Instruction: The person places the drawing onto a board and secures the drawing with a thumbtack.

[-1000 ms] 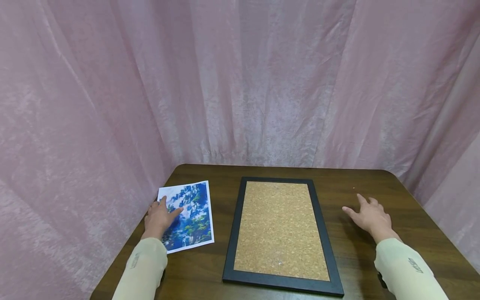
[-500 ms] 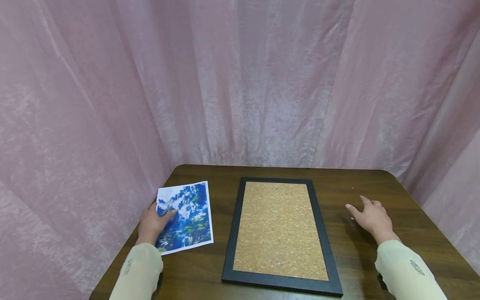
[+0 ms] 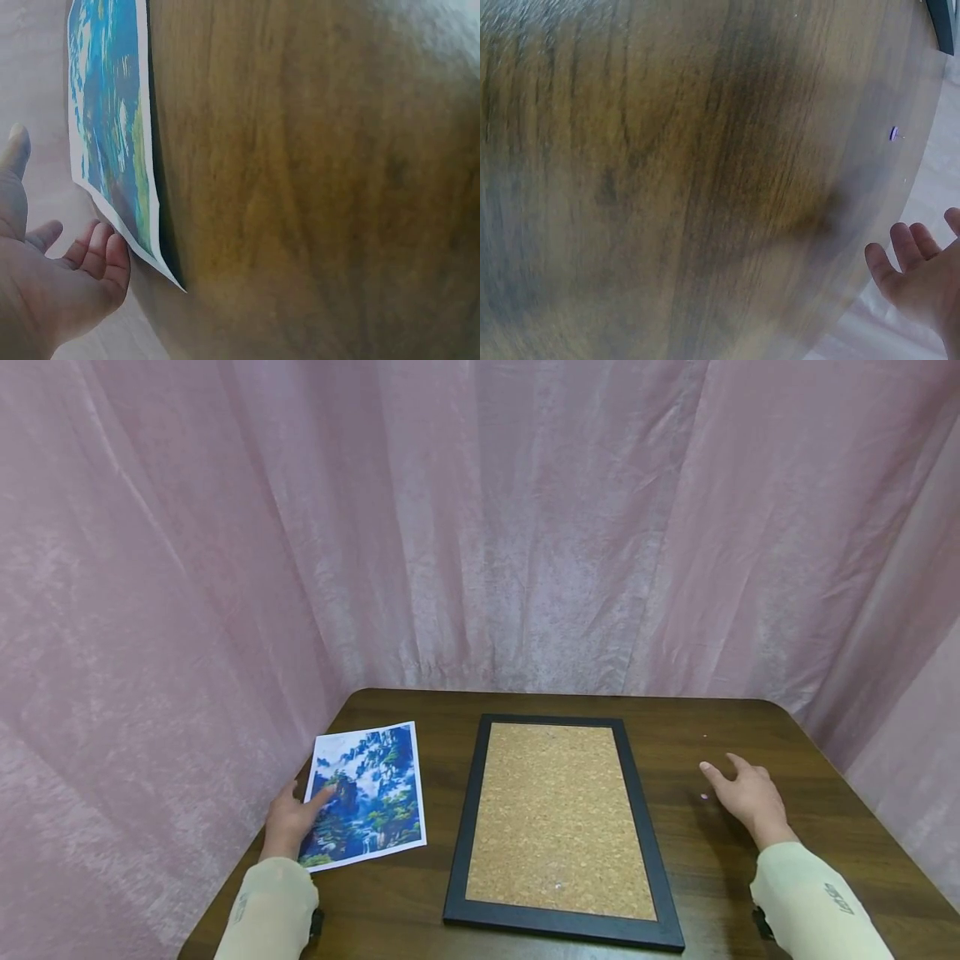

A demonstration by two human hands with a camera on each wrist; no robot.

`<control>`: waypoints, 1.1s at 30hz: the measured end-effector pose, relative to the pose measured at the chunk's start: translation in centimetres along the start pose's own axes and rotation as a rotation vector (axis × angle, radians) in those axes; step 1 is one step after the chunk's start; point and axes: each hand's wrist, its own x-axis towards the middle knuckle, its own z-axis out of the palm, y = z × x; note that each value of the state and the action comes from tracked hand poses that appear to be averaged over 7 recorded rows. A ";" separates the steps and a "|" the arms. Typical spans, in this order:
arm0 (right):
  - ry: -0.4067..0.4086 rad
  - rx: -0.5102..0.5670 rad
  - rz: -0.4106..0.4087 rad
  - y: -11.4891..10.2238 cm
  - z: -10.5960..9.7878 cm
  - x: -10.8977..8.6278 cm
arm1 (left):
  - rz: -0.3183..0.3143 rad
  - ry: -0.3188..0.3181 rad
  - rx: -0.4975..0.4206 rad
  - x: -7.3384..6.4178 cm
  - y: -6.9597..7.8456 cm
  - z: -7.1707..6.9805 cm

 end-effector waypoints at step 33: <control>0.078 0.543 0.172 1.3 2.3 -0.9 | 0.037 0.072 0.054 -0.5 -2.2 0.6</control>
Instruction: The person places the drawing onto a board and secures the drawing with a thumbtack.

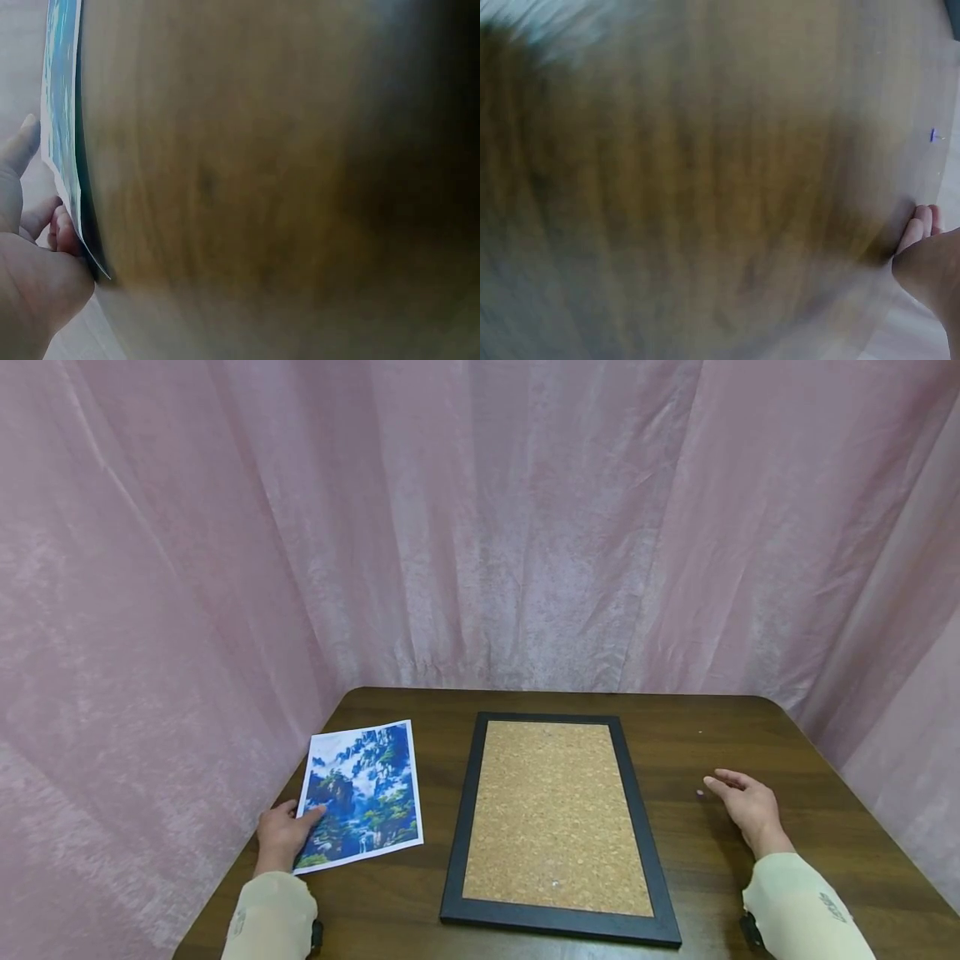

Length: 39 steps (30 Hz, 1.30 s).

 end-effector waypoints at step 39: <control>0.090 -0.375 -0.198 0.8 1.2 0.4 | 0.036 0.127 -0.002 -0.4 0.4 0.4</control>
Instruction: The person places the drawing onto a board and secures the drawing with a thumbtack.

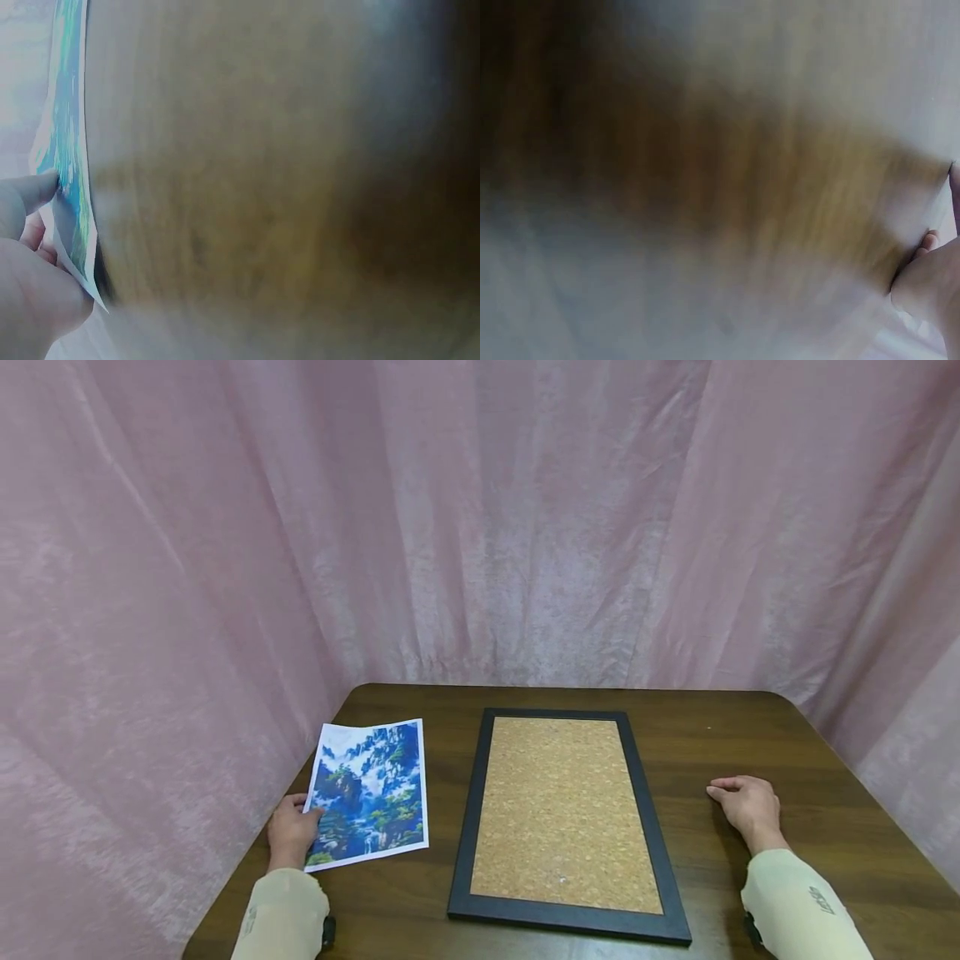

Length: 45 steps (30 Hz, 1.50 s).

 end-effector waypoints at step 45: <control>0.005 -0.014 -0.005 -0.4 -0.5 -0.1 | -0.162 -0.058 -0.917 1.1 7.9 0.7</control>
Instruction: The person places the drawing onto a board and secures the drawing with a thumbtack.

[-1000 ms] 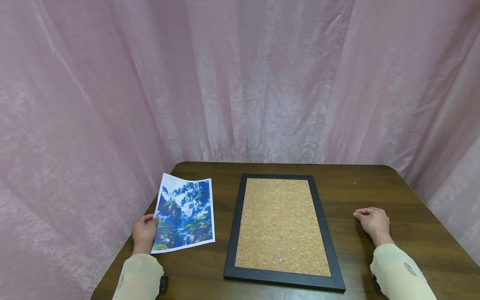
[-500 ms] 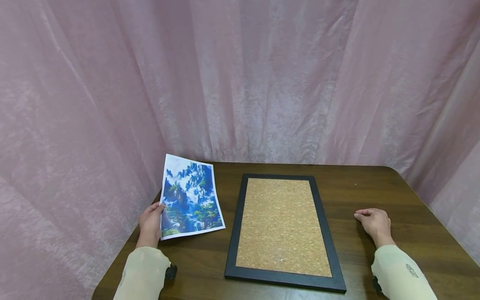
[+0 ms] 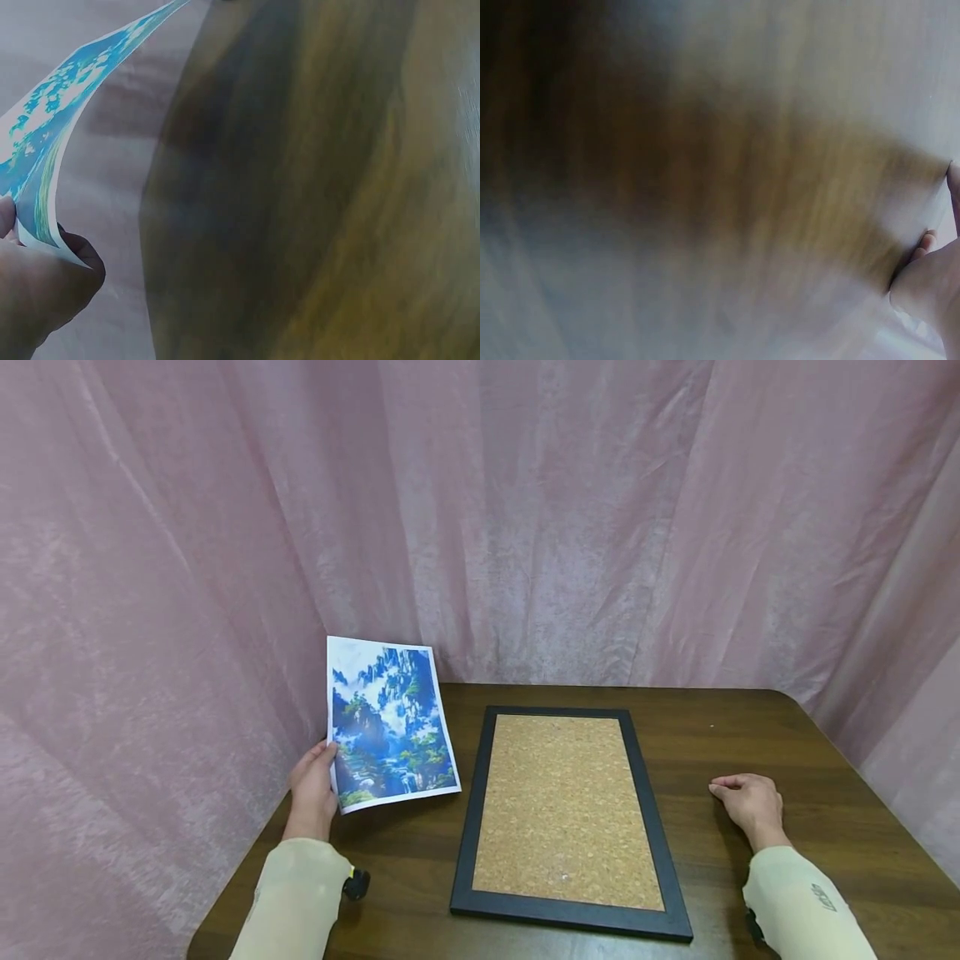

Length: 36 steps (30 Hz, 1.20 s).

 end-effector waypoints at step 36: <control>-0.009 -0.014 0.000 0.2 -0.1 -0.1 | -0.161 -0.344 -0.067 -10.3 -5.3 13.7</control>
